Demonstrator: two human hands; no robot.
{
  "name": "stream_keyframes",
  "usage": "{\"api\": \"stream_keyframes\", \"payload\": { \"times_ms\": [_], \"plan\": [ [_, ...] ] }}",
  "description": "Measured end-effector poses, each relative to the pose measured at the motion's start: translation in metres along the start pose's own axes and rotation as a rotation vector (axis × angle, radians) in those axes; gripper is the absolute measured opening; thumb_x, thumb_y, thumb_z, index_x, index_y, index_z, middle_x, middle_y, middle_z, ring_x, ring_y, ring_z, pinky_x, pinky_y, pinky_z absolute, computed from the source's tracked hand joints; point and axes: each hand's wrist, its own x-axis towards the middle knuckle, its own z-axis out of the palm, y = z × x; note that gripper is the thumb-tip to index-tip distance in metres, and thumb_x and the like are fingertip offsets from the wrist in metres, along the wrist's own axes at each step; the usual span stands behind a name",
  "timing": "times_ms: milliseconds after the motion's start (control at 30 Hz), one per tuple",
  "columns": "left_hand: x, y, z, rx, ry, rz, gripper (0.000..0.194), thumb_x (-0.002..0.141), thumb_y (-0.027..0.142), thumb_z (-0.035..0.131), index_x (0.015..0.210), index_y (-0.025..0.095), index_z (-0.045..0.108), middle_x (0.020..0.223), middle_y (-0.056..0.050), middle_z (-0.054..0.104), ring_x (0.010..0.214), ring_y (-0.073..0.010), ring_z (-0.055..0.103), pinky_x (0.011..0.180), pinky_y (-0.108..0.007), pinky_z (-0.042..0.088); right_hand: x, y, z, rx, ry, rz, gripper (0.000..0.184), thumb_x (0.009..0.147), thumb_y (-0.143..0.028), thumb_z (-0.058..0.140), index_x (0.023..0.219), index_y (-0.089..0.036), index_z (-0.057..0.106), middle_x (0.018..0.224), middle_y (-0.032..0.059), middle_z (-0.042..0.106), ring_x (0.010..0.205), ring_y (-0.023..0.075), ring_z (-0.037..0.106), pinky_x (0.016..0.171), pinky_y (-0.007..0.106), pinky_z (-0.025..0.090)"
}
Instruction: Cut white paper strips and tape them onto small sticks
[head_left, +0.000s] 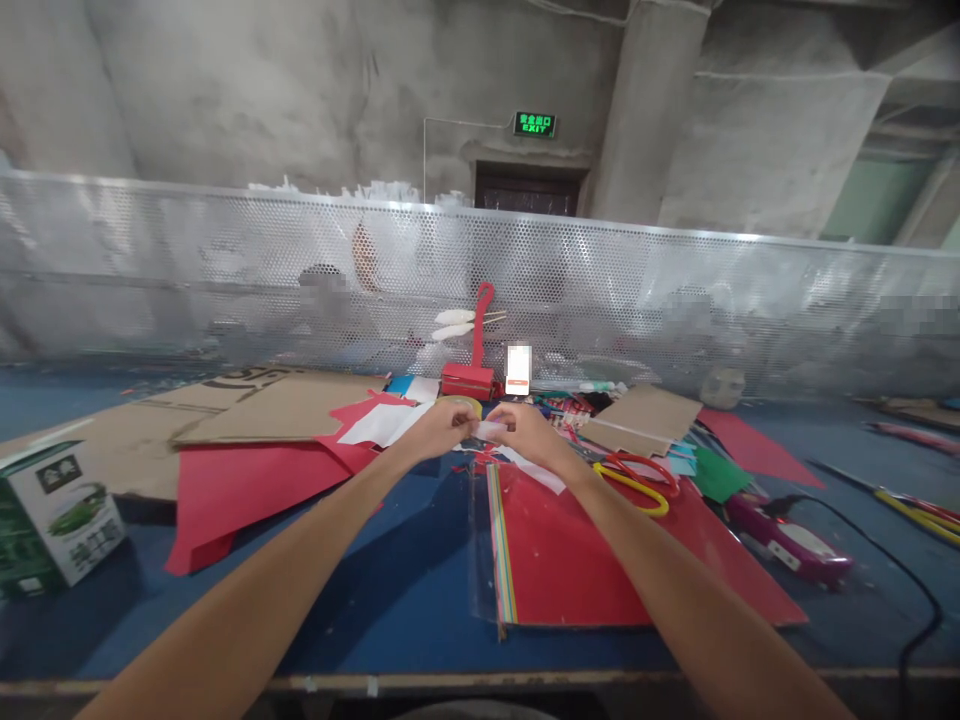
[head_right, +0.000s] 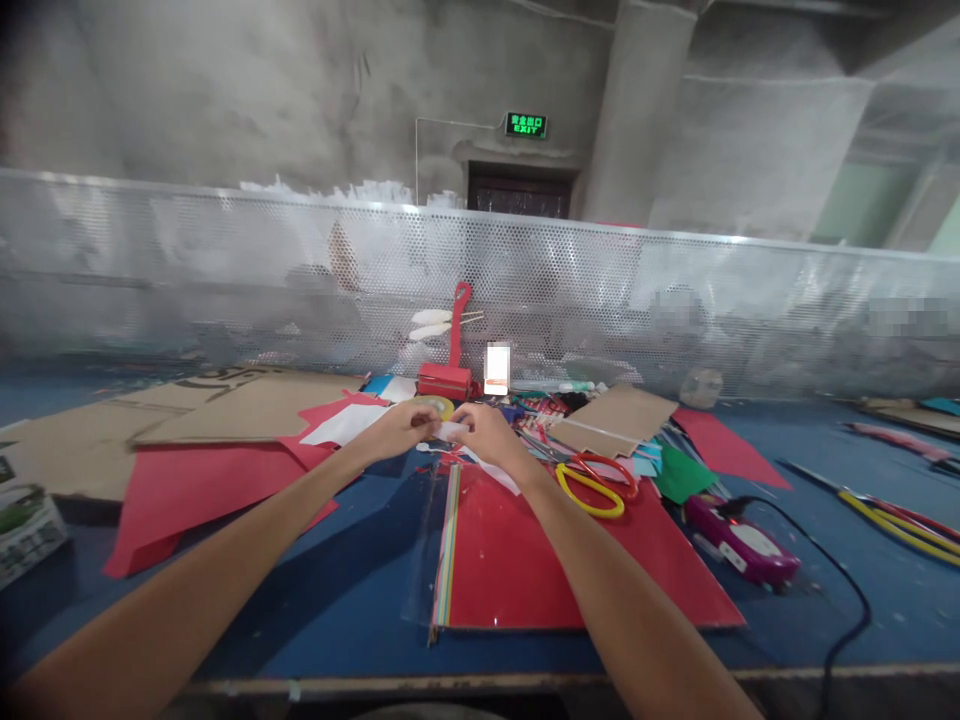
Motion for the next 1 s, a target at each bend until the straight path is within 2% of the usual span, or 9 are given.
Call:
{"api": "stream_keyframes", "payload": {
  "times_ms": [333,467,567,700,800,900,1000],
  "plan": [
    [-0.0009,-0.0074,0.0019,-0.016,-0.004,-0.035,0.020,0.081,0.034,0.056,0.072,0.016,0.057,0.063,0.002,0.053,0.059,-0.0120,0.049,0.054,-0.022,0.035,-0.0024,-0.0035,-0.0045,0.106,-0.087,0.063,0.014,0.083,-0.018,0.058,0.094,-0.013,0.065,0.072,0.0055,0.070,0.060,0.0152,0.065,0.058,0.023,0.048],
    [-0.0013,-0.0102,0.0012,-0.062,-0.025,-0.051,0.024,0.082,0.038,0.054,0.074,0.016,0.057,0.067,0.000,0.057,0.061,-0.0127,0.052,0.056,-0.023,0.038,0.0009,0.0022,-0.0038,0.101,-0.075,0.019,0.022,0.090,-0.019,0.046,0.095,-0.012,0.067,0.073,0.0049,0.068,0.058,0.0136,0.064,0.057,0.022,0.049],
    [-0.0019,-0.0107,0.0003,-0.096,-0.040,-0.076,0.026,0.082,0.040,0.054,0.076,0.015,0.057,0.069,-0.001,0.059,0.063,-0.0134,0.054,0.057,-0.023,0.039,0.0021,0.0041,-0.0039,0.153,-0.056,0.046,0.027,0.092,-0.021,0.041,0.096,-0.013,0.067,0.076,0.0050,0.067,0.059,0.0126,0.064,0.057,0.021,0.050],
    [-0.0023,-0.0102,-0.0013,-0.080,-0.029,-0.081,0.026,0.083,0.039,0.054,0.074,0.015,0.057,0.068,0.000,0.058,0.062,-0.0125,0.052,0.057,-0.023,0.039,0.0006,0.0020,-0.0030,0.210,-0.052,0.029,0.026,0.089,-0.034,0.053,0.097,-0.013,0.066,0.081,0.0055,0.067,0.065,0.0136,0.063,0.059,0.022,0.050],
    [-0.0022,-0.0095,-0.0021,-0.051,-0.023,-0.059,0.026,0.083,0.037,0.052,0.072,0.015,0.057,0.066,0.000,0.056,0.060,-0.0119,0.051,0.056,-0.022,0.037,-0.0003,0.0016,-0.0018,0.161,-0.047,-0.008,0.026,0.080,-0.031,0.064,0.098,-0.013,0.066,0.083,0.0056,0.069,0.069,0.0146,0.063,0.062,0.023,0.048],
    [-0.0017,-0.0092,-0.0021,-0.025,-0.016,-0.051,0.026,0.083,0.037,0.052,0.072,0.014,0.058,0.065,0.001,0.055,0.060,-0.0118,0.050,0.055,-0.022,0.036,-0.0002,0.0027,-0.0012,0.127,-0.060,0.010,0.022,0.079,-0.028,0.063,0.095,-0.012,0.066,0.078,0.0055,0.069,0.066,0.0147,0.063,0.061,0.023,0.047],
    [-0.0013,-0.0090,-0.0020,-0.013,-0.012,-0.044,0.026,0.083,0.037,0.053,0.074,0.014,0.060,0.066,0.000,0.056,0.060,-0.0118,0.050,0.055,-0.022,0.035,-0.0003,0.0027,-0.0010,0.136,-0.064,0.020,0.023,0.081,-0.031,0.061,0.092,-0.012,0.066,0.076,0.0061,0.069,0.063,0.0145,0.062,0.059,0.023,0.046]
  ]
}}
